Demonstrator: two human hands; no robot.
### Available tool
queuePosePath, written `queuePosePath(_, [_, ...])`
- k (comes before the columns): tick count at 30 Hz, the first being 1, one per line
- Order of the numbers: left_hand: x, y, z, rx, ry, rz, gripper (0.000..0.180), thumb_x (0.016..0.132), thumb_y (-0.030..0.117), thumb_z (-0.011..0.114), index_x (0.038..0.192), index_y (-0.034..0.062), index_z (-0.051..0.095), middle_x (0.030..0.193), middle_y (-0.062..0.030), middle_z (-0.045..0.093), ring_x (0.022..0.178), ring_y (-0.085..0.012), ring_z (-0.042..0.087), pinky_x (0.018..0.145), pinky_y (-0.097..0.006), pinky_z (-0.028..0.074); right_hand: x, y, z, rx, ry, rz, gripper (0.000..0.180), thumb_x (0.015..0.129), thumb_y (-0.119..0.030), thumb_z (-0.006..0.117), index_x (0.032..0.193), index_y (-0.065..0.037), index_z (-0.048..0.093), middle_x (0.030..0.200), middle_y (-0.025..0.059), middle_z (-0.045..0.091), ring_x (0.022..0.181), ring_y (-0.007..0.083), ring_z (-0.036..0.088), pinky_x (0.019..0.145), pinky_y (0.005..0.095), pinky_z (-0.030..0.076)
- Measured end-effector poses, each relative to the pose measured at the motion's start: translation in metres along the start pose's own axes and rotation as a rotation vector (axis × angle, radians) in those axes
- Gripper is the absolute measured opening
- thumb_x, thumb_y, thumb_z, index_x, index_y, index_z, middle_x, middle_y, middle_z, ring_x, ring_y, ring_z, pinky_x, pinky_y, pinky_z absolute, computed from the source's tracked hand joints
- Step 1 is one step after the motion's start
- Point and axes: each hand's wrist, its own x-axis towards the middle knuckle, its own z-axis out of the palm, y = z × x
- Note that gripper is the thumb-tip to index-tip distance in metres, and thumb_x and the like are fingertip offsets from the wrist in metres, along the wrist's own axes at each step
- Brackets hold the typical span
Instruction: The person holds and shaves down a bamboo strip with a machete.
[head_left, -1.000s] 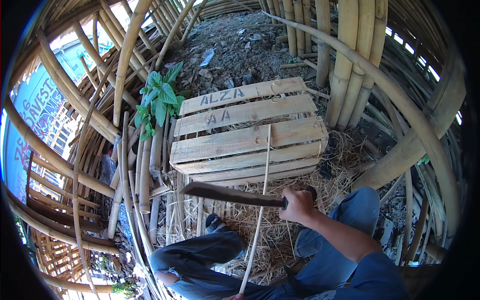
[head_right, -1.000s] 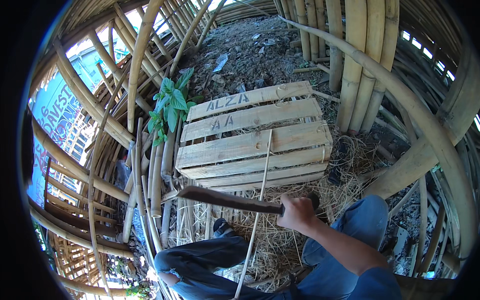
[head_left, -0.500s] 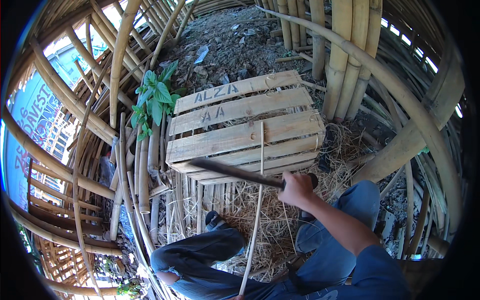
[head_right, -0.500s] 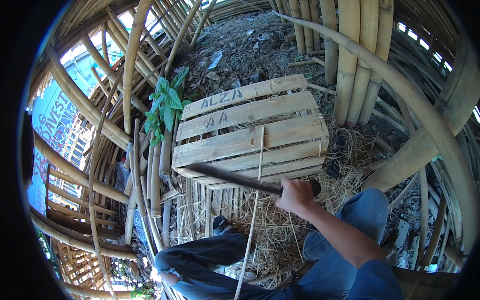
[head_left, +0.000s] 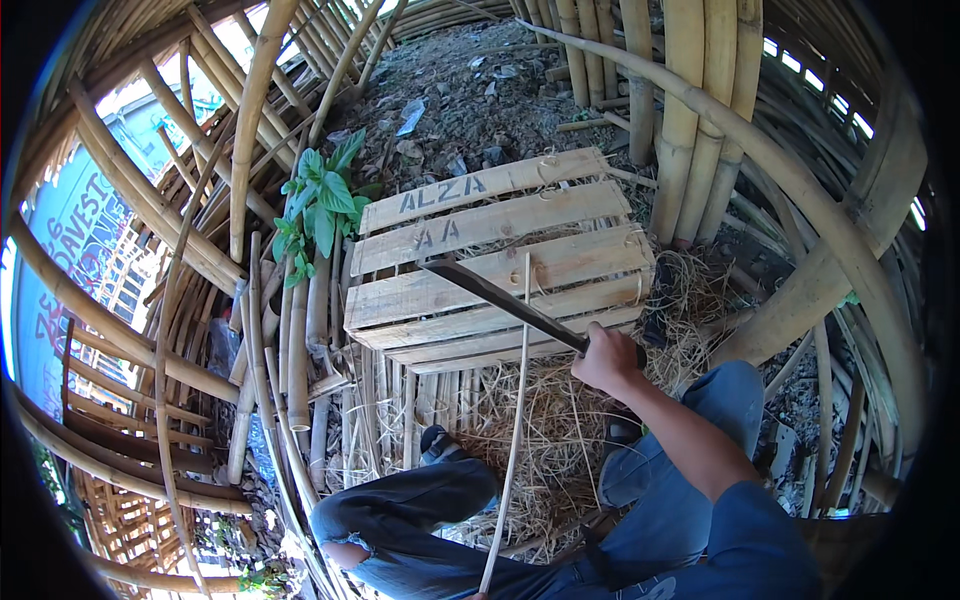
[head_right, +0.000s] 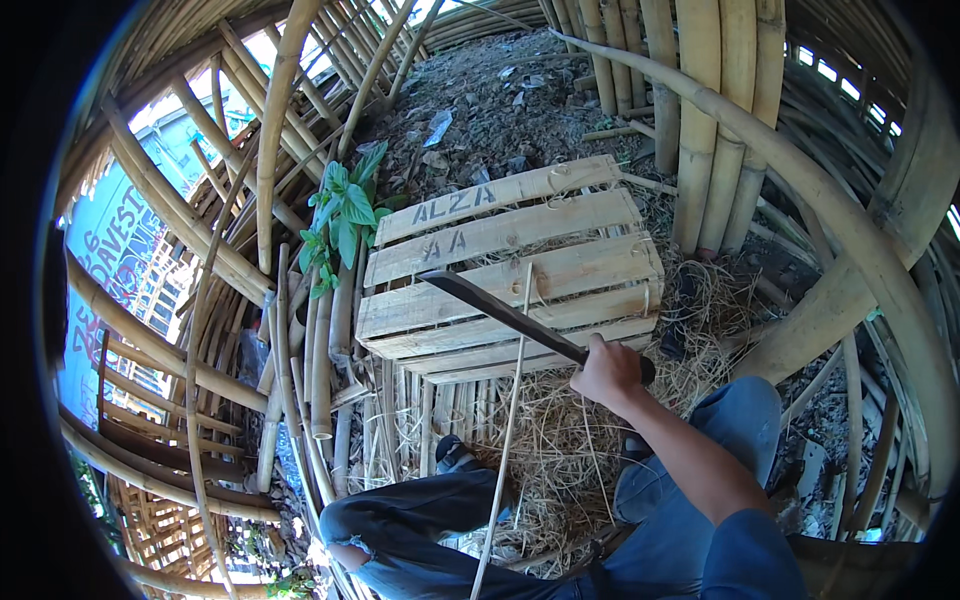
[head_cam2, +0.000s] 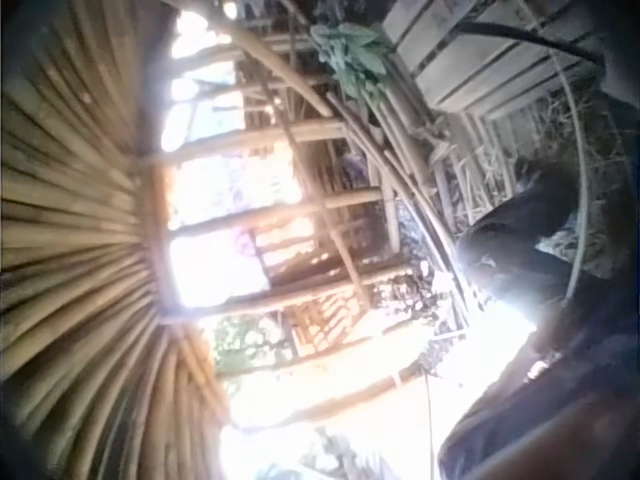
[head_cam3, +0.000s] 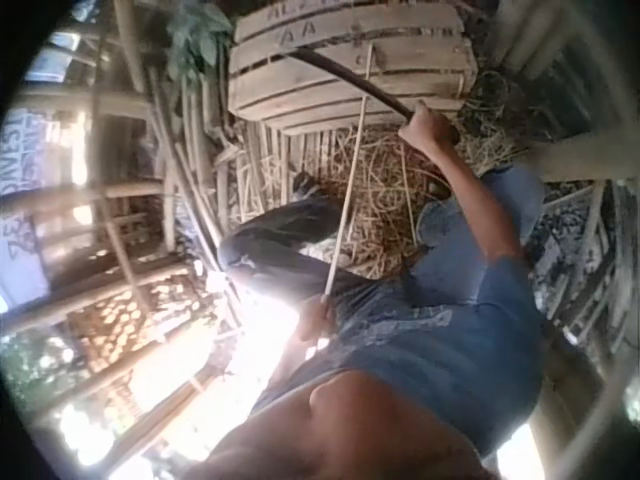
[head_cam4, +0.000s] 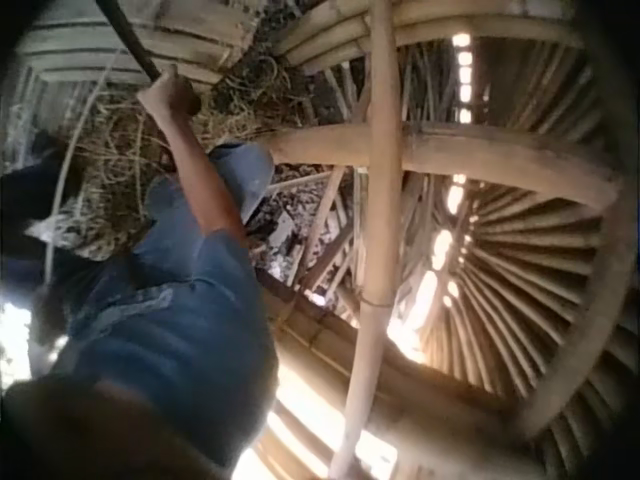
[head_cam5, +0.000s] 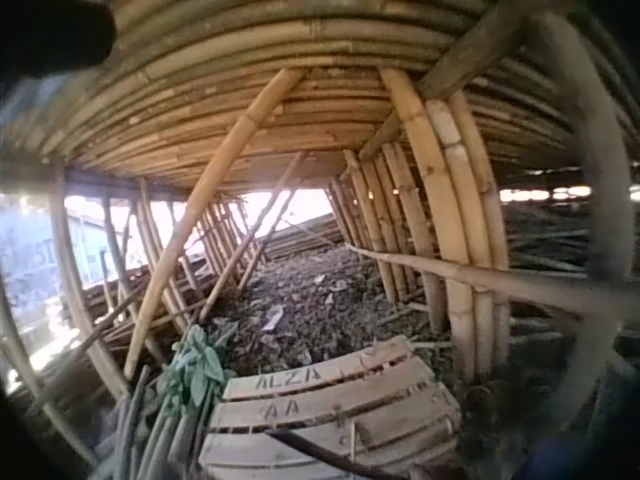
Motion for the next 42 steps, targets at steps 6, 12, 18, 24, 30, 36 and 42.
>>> queuePosePath(6, [-0.004, 0.013, -0.003, -1.104, -0.155, -0.638, 0.032, 0.097, 0.025, 0.043, 0.069, 0.0108, 0.051, 0.052, -0.0027, 0.050, 0.040, -0.0158, 0.048, 0.036, -0.030, 0.037, -0.036, -0.006, 0.003, 0.066, -0.062, -0.202, 0.025, 0.059, -0.016, 0.070, 0.076, -0.006, 0.054, 0.062, 0.0132, 0.061, 0.058, 0.0337, 0.063, 0.056, 0.0454, 0.051])
queuePosePath(12, [-0.037, -0.037, 0.043, -1.838, -0.398, -0.652, 0.028, 0.096, 0.027, 0.045, 0.074, 0.0118, 0.051, 0.052, -0.0003, 0.048, 0.041, -0.0149, 0.047, 0.035, -0.030, 0.035, 0.000, -0.002, -0.004, 0.044, 0.004, 0.075, 0.024, 0.058, -0.015, 0.069, 0.076, -0.005, 0.057, 0.066, 0.0163, 0.063, 0.068, 0.0364, 0.064, 0.064, 0.0460, 0.051])
queuePosePath(18, [-0.040, -0.043, 0.061, -1.863, -0.363, -0.690, 0.025, 0.096, 0.027, 0.046, 0.077, 0.0117, 0.054, 0.053, 0.0015, 0.049, 0.043, -0.0123, 0.048, 0.035, -0.030, 0.034, -0.006, 0.004, -0.016, 0.036, -0.114, 0.134, 0.027, 0.061, -0.019, 0.067, 0.081, -0.002, 0.058, 0.076, 0.0190, 0.065, 0.077, 0.0369, 0.064, 0.072, 0.0451, 0.051])
queuePosePath(24, [-0.050, -0.035, 0.075, -1.099, -0.213, -0.621, 0.026, 0.096, 0.027, 0.046, 0.078, 0.0116, 0.055, 0.054, 0.0018, 0.050, 0.043, -0.0117, 0.048, 0.035, -0.029, 0.034, -0.025, -0.008, -0.005, 0.066, -0.076, -0.012, 0.024, 0.061, -0.019, 0.068, 0.077, -0.005, 0.057, 0.070, 0.0167, 0.064, 0.070, 0.0359, 0.064, 0.066, 0.0450, 0.051])
queuePosePath(30, [-0.092, -0.058, 0.127, -0.385, -0.183, -0.378, 0.026, 0.097, 0.028, 0.046, 0.079, 0.0115, 0.056, 0.055, 0.0020, 0.051, 0.044, -0.0112, 0.048, 0.036, -0.029, 0.035, -0.045, -0.009, 0.006, 0.042, -0.117, -0.114, 0.024, 0.059, -0.018, 0.069, 0.076, -0.007, 0.055, 0.062, 0.0139, 0.062, 0.061, 0.0328, 0.065, 0.060, 0.0447, 0.051])
queuePosePath(36, [-0.111, -0.089, 0.183, -1.055, -0.217, -0.741, 0.028, 0.098, 0.028, 0.045, 0.080, 0.0115, 0.058, 0.057, 0.0021, 0.053, 0.045, -0.0107, 0.048, 0.038, -0.028, 0.035, -0.056, -0.015, 0.022, 0.116, -0.157, -0.248, 0.029, 0.059, -0.020, 0.071, 0.077, -0.007, 0.054, 0.059, 0.0118, 0.061, 0.056, 0.0297, 0.064, 0.053, 0.0424, 0.051])
queuePosePath(42, [-0.085, -0.045, 0.136, -0.768, -0.230, -0.697, 0.031, 0.098, 0.033, 0.043, 0.080, 0.0130, 0.058, 0.057, 0.0027, 0.050, 0.047, -0.0097, 0.047, 0.040, -0.028, 0.035, -0.060, -0.013, 0.023, 0.155, -0.093, -0.469, 0.025, 0.057, -0.016, 0.071, 0.073, -0.008, 0.054, 0.055, 0.0099, 0.059, 0.050, 0.0288, 0.062, 0.048, 0.0407, 0.049])
